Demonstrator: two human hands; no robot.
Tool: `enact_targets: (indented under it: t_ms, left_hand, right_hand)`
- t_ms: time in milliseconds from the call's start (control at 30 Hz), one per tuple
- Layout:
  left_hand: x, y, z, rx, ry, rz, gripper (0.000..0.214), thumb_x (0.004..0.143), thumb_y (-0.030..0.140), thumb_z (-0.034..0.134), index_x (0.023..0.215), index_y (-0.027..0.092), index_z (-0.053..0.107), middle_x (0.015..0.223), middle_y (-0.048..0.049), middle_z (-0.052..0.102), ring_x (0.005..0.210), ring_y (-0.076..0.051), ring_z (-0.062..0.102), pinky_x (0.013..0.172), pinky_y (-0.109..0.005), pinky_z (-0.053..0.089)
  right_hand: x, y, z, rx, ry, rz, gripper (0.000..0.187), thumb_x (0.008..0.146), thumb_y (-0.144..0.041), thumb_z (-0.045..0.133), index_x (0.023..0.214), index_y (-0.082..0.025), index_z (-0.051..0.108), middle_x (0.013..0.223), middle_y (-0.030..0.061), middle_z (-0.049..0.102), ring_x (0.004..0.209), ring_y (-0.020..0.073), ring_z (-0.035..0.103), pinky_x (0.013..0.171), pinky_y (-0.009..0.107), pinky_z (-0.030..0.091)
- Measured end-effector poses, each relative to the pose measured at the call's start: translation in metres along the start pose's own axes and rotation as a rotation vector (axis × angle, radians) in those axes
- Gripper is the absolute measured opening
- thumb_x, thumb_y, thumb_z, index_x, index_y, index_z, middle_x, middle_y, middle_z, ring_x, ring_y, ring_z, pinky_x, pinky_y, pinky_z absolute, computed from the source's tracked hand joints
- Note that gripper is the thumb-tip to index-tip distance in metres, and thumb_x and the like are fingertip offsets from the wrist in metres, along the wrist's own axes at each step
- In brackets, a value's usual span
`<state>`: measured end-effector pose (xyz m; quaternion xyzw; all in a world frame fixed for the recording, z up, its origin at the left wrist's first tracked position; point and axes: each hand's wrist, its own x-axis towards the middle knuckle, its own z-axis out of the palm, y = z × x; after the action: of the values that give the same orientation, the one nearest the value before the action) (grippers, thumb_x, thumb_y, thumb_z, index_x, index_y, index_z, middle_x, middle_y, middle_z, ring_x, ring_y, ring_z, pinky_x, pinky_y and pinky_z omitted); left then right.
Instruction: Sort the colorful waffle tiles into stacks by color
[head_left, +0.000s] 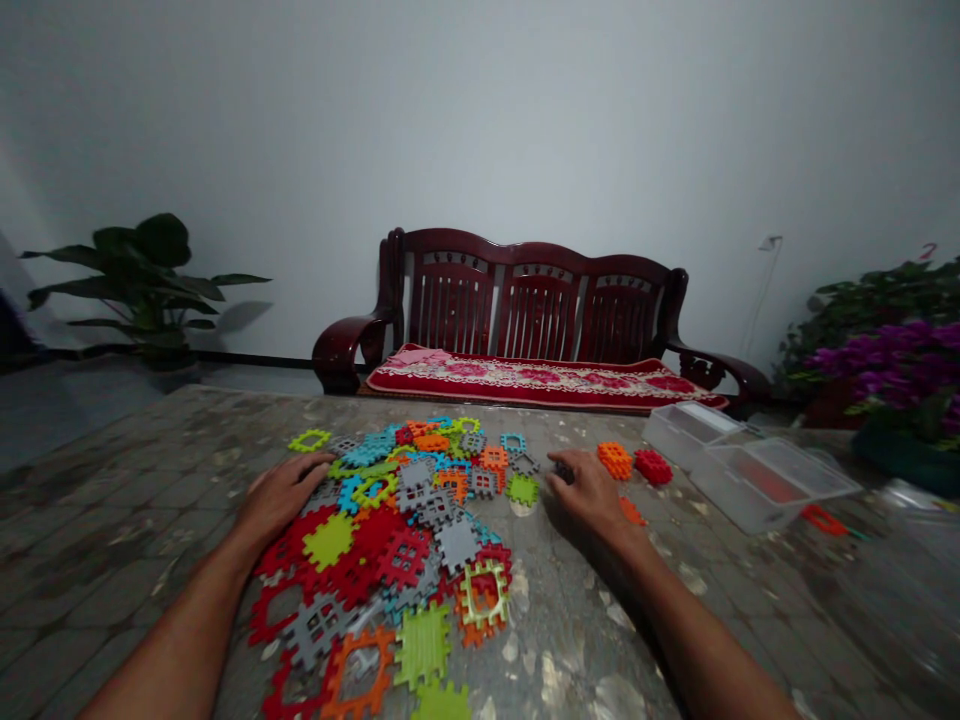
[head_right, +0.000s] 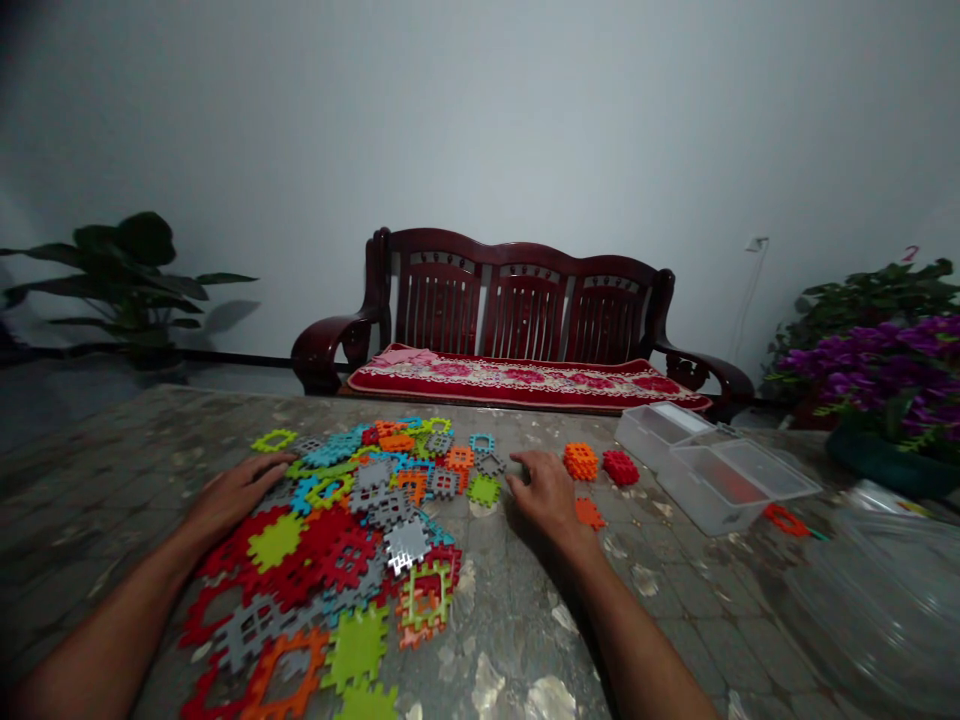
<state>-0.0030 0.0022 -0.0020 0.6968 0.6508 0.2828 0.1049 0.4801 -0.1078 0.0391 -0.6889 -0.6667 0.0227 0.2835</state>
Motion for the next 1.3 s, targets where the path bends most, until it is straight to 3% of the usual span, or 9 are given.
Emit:
enact_targets:
  t_ms: [100,200,367,567,733,867,1033,1200,1300]
  left_hand:
    - [-0.001,0.002,-0.001,0.008,-0.032,0.001,0.06,0.09,0.053,0.039,0.119,0.021,0.081,0.138,-0.0105,0.077,0.131,-0.034,0.067,0.118,-0.049,0.046]
    - [-0.001,0.003,-0.003,0.014,-0.044,-0.007,0.061,0.091,0.053,0.038,0.121,0.021,0.08,0.139,-0.0106,0.076,0.132,-0.034,0.067,0.119,-0.049,0.045]
    - [0.0,0.002,-0.002,0.015,-0.027,-0.001,0.057,0.09,0.051,0.041,0.119,0.022,0.081,0.138,-0.0097,0.077,0.131,-0.033,0.068,0.118,-0.048,0.047]
    - [0.0,0.0,0.001,0.007,-0.015,-0.004,0.058,0.09,0.053,0.041,0.118,0.022,0.082,0.137,-0.0109,0.077,0.13,-0.035,0.068,0.117,-0.049,0.047]
    - [0.002,-0.005,0.003,0.003,0.003,0.008,0.055,0.091,0.053,0.042,0.117,0.024,0.082,0.136,-0.0085,0.078,0.13,-0.033,0.068,0.117,-0.049,0.047]
    - [0.004,-0.009,0.004,0.013,-0.023,0.009,0.059,0.091,0.054,0.041,0.12,0.023,0.081,0.138,-0.0094,0.076,0.131,-0.034,0.067,0.119,-0.049,0.045]
    - [0.003,-0.006,0.002,0.011,-0.051,0.002,0.064,0.092,0.056,0.037,0.125,0.02,0.079,0.142,-0.0117,0.074,0.134,-0.035,0.065,0.12,-0.052,0.043]
    - [0.001,-0.004,0.002,0.007,-0.038,-0.004,0.063,0.091,0.056,0.037,0.122,0.021,0.08,0.141,-0.0114,0.075,0.135,-0.036,0.065,0.12,-0.052,0.044]
    - [0.001,-0.005,0.003,0.003,-0.032,0.001,0.062,0.091,0.055,0.039,0.121,0.021,0.08,0.14,-0.0113,0.075,0.134,-0.036,0.065,0.12,-0.051,0.044]
  right_hand:
    - [-0.013,-0.029,0.013,0.24,-0.147,-0.1,0.032,0.087,-0.027,0.067,0.116,-0.023,0.081,0.116,0.0079,0.08,0.113,0.027,0.07,0.103,0.041,0.052]
    - [-0.03,-0.058,0.024,0.387,-0.254,-0.191,0.037,0.086,-0.028,0.071,0.122,-0.022,0.079,0.119,0.008,0.079,0.112,0.0258,0.071,0.101,0.04,0.052]
    - [-0.045,-0.091,0.026,0.284,-0.305,-0.169,0.041,0.085,-0.036,0.078,0.124,-0.024,0.079,0.12,0.0088,0.077,0.115,0.0278,0.067,0.1,0.039,0.05]
    - [-0.048,-0.104,0.029,0.251,-0.308,-0.113,0.036,0.079,-0.032,0.083,0.114,-0.026,0.081,0.115,0.0045,0.077,0.111,0.025,0.066,0.097,0.034,0.048]
    - [-0.049,-0.097,0.041,0.366,-0.27,-0.058,0.03,0.072,-0.026,0.083,0.102,-0.025,0.078,0.108,0.0032,0.077,0.105,0.0236,0.066,0.092,0.033,0.05]
    - [-0.043,-0.088,0.053,0.737,-0.26,0.078,0.017,0.076,-0.035,0.076,0.085,-0.022,0.07,0.083,0.0011,0.073,0.08,0.0191,0.067,0.075,0.03,0.051]
    - [-0.022,-0.068,0.047,1.077,-0.112,0.224,0.039,0.068,-0.057,0.078,0.082,-0.023,0.064,0.066,-0.0021,0.066,0.062,0.0163,0.06,0.063,0.029,0.049]
    - [-0.002,-0.029,0.033,0.81,0.013,0.287,0.036,0.073,-0.052,0.073,0.087,-0.02,0.071,0.069,0.0011,0.07,0.067,0.021,0.066,0.068,0.033,0.054]
    - [-0.001,-0.011,0.032,0.539,0.035,0.263,0.03,0.079,-0.038,0.065,0.1,-0.019,0.076,0.094,0.0083,0.08,0.091,0.027,0.074,0.088,0.04,0.058]
